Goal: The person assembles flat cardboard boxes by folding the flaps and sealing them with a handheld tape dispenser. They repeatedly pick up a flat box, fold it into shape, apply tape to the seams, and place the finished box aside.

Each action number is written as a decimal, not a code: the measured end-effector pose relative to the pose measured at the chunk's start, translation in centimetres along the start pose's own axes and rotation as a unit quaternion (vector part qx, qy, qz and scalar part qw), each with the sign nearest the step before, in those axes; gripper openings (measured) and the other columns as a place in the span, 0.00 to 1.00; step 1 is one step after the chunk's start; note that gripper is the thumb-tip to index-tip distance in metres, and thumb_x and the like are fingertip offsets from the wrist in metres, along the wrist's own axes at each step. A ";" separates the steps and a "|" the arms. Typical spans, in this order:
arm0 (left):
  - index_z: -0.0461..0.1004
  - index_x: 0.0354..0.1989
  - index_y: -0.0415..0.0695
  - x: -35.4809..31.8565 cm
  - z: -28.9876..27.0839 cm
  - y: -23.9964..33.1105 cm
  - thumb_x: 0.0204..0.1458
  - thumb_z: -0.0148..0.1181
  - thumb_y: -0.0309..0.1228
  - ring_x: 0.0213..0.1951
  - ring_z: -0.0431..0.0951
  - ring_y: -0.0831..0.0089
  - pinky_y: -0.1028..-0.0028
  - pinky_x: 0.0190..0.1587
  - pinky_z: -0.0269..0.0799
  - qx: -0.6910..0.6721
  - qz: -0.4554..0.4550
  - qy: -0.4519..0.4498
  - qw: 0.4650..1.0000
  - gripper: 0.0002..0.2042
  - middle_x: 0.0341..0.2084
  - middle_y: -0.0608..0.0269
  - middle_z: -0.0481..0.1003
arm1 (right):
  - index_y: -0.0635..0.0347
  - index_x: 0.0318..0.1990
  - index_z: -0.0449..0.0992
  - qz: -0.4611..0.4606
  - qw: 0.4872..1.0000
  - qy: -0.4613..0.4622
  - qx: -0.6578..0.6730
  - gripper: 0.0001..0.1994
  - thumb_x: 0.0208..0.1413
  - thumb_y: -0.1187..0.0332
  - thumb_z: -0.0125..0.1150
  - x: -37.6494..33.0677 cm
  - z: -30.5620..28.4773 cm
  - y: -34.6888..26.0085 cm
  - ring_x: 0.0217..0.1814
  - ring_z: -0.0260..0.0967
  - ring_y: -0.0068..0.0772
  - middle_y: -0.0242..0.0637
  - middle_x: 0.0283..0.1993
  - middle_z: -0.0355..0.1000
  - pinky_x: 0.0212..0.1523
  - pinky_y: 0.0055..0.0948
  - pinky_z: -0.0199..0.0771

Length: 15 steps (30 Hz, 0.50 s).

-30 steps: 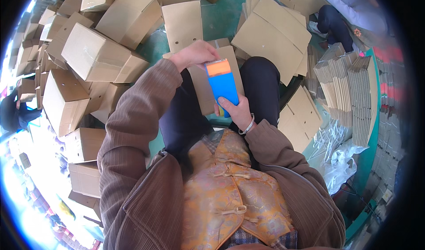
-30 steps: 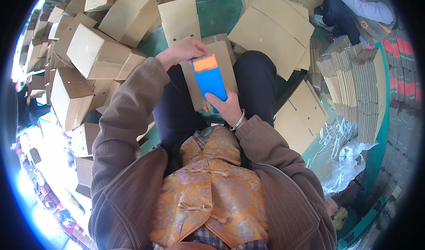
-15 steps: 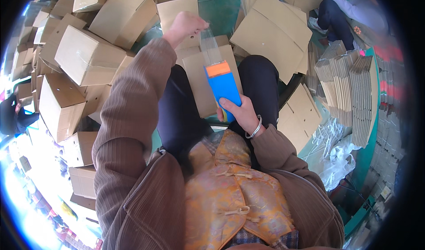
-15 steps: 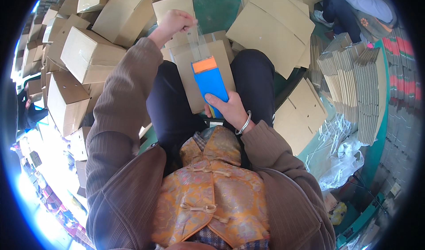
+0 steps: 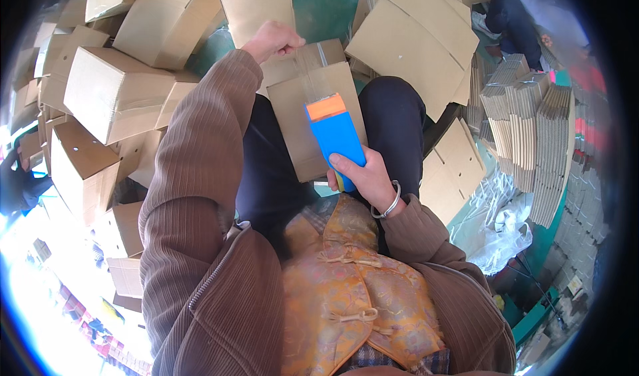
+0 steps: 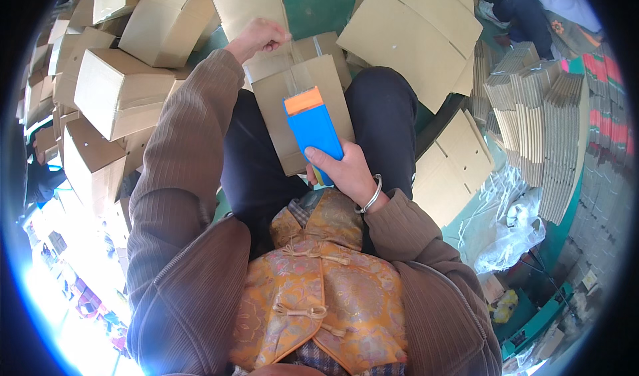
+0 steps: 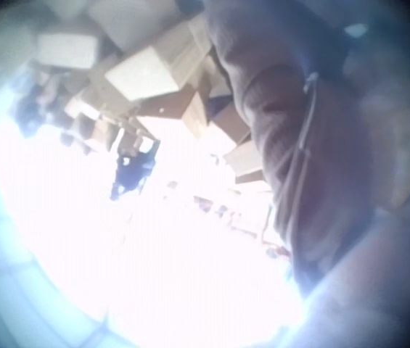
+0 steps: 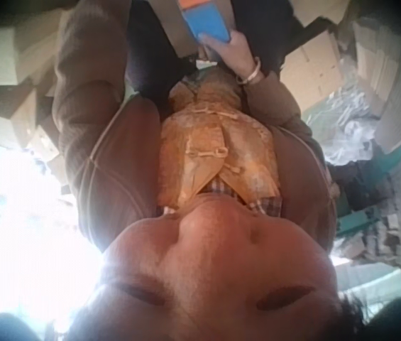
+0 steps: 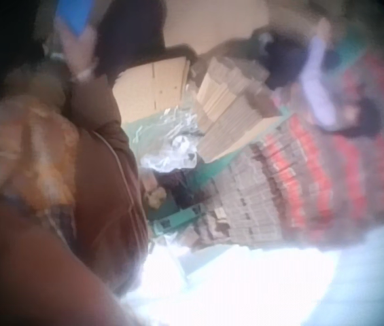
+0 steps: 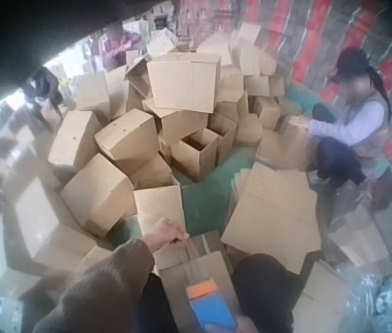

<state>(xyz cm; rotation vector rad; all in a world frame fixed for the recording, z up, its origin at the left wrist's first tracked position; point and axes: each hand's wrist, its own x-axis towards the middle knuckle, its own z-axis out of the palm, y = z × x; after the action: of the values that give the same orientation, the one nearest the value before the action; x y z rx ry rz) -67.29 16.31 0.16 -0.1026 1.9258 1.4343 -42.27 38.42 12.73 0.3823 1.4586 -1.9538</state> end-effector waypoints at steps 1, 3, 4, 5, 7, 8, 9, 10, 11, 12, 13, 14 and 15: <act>0.77 0.25 0.40 0.2 0.3 -0.4 0.49 0.65 0.29 0.20 0.68 0.82 0.78 0.23 0.62 -0.003 -0.024 -0.014 1.000 0.06 0.19 0.68 0.72 | 0.66 0.36 0.72 0.004 1.000 0.001 0.001 0.13 0.59 0.63 0.61 0.0 0.0 -0.1 0.25 0.72 0.26 0.37 0.24 0.73 0.28 0.25 0.70; 0.78 0.27 0.41 0.3 1.1 -1.2 0.49 0.64 0.29 0.22 0.69 0.83 0.79 0.25 0.64 -0.011 -0.073 -0.042 0.996 0.05 0.20 0.68 0.73 | 0.66 0.36 0.72 0.013 1.000 0.005 0.007 0.13 0.59 0.63 0.61 0.0 -0.1 -0.3 0.25 0.72 0.26 0.37 0.24 0.73 0.29 0.26 0.70; 0.78 0.29 0.42 0.2 1.7 -1.6 0.49 0.64 0.29 0.23 0.70 0.83 0.79 0.26 0.65 -0.016 -0.098 -0.055 0.993 0.05 0.21 0.68 0.74 | 0.66 0.36 0.72 0.016 1.000 0.007 0.012 0.13 0.59 0.63 0.61 0.0 -0.1 -0.4 0.25 0.72 0.27 0.37 0.24 0.73 0.29 0.26 0.71; 0.79 0.30 0.42 0.1 2.2 -1.9 0.49 0.64 0.29 0.24 0.71 0.83 0.79 0.27 0.66 -0.015 -0.125 -0.062 0.990 0.04 0.22 0.68 0.74 | 0.66 0.37 0.72 0.020 1.000 0.008 0.016 0.13 0.59 0.63 0.61 0.0 -0.1 -0.5 0.25 0.72 0.27 0.37 0.25 0.73 0.29 0.26 0.71; 0.79 0.32 0.43 -0.5 3.1 -2.5 0.49 0.63 0.29 0.26 0.72 0.83 0.80 0.29 0.67 -0.029 -0.151 -0.093 0.984 0.05 0.23 0.69 0.75 | 0.66 0.37 0.72 0.024 0.999 0.006 0.024 0.13 0.59 0.63 0.61 0.0 -0.1 -0.6 0.25 0.72 0.27 0.37 0.25 0.73 0.29 0.26 0.71; 0.79 0.33 0.43 -0.8 3.3 -2.7 0.49 0.63 0.29 0.26 0.72 0.84 0.81 0.30 0.68 -0.037 -0.162 -0.117 0.979 0.05 0.24 0.70 0.75 | 0.66 0.37 0.72 0.026 0.999 -0.001 0.035 0.13 0.59 0.63 0.61 0.0 -0.1 -0.6 0.26 0.72 0.27 0.37 0.25 0.73 0.29 0.26 0.71; 0.79 0.35 0.43 -1.0 3.3 -2.8 0.49 0.63 0.29 0.27 0.73 0.84 0.81 0.31 0.68 -0.047 -0.161 -0.115 0.979 0.07 0.25 0.71 0.75 | 0.66 0.36 0.72 0.027 0.999 0.002 0.025 0.13 0.59 0.63 0.61 0.0 -0.1 -0.6 0.26 0.72 0.27 0.37 0.25 0.73 0.29 0.26 0.71; 0.78 0.37 0.43 -1.3 3.4 -2.9 0.48 0.64 0.30 0.29 0.73 0.84 0.81 0.32 0.69 -0.061 -0.157 -0.125 0.978 0.08 0.26 0.71 0.76 | 0.66 0.36 0.73 0.027 0.999 0.000 0.022 0.13 0.59 0.63 0.61 0.1 -0.2 -0.6 0.25 0.72 0.27 0.37 0.25 0.73 0.29 0.26 0.71; 0.78 0.38 0.43 -1.5 3.4 -3.0 0.48 0.64 0.30 0.30 0.73 0.85 0.81 0.33 0.69 -0.066 -0.161 -0.123 0.977 0.10 0.28 0.72 0.76 | 0.66 0.36 0.73 0.028 0.999 -0.002 0.018 0.13 0.59 0.62 0.61 0.1 -0.2 -0.6 0.25 0.72 0.26 0.38 0.25 0.73 0.29 0.26 0.71; 0.78 0.40 0.43 -1.6 3.4 -3.0 0.48 0.64 0.30 0.32 0.73 0.85 0.81 0.34 0.69 -0.073 -0.154 -0.132 0.976 0.11 0.30 0.72 0.76 | 0.66 0.37 0.72 0.031 0.999 -0.002 0.019 0.12 0.58 0.63 0.61 0.1 -0.3 -0.7 0.25 0.72 0.26 0.38 0.25 0.73 0.29 0.26 0.71; 0.78 0.43 0.43 -1.7 3.5 -3.0 0.49 0.63 0.31 0.34 0.73 0.85 0.80 0.35 0.70 -0.070 -0.156 -0.130 0.977 0.12 0.32 0.71 0.76 | 0.66 0.37 0.72 0.033 0.999 -0.002 0.021 0.12 0.58 0.64 0.62 0.1 -0.3 -0.7 0.25 0.71 0.26 0.38 0.25 0.73 0.28 0.26 0.72; 0.77 0.45 0.44 -1.7 3.6 -3.1 0.49 0.63 0.31 0.35 0.73 0.85 0.79 0.37 0.70 -0.068 -0.164 -0.129 0.976 0.14 0.34 0.71 0.76 | 0.66 0.37 0.72 0.036 0.999 -0.004 0.025 0.12 0.58 0.64 0.62 0.1 -0.3 -0.7 0.25 0.71 0.26 0.38 0.26 0.74 0.28 0.25 0.72; 0.77 0.46 0.45 -1.8 3.9 -3.2 0.50 0.63 0.32 0.38 0.73 0.84 0.78 0.38 0.70 -0.068 -0.178 -0.092 0.977 0.15 0.36 0.70 0.76 | 0.66 0.37 0.72 0.037 0.999 -0.002 0.020 0.12 0.58 0.64 0.61 0.0 -0.3 -0.7 0.25 0.71 0.26 0.38 0.25 0.73 0.28 0.25 0.72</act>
<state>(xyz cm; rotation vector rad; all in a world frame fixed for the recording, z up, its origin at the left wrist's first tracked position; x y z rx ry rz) -62.62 17.84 -1.82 -0.3475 1.5654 1.2827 -42.82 38.83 13.16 0.4447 1.3859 -1.9258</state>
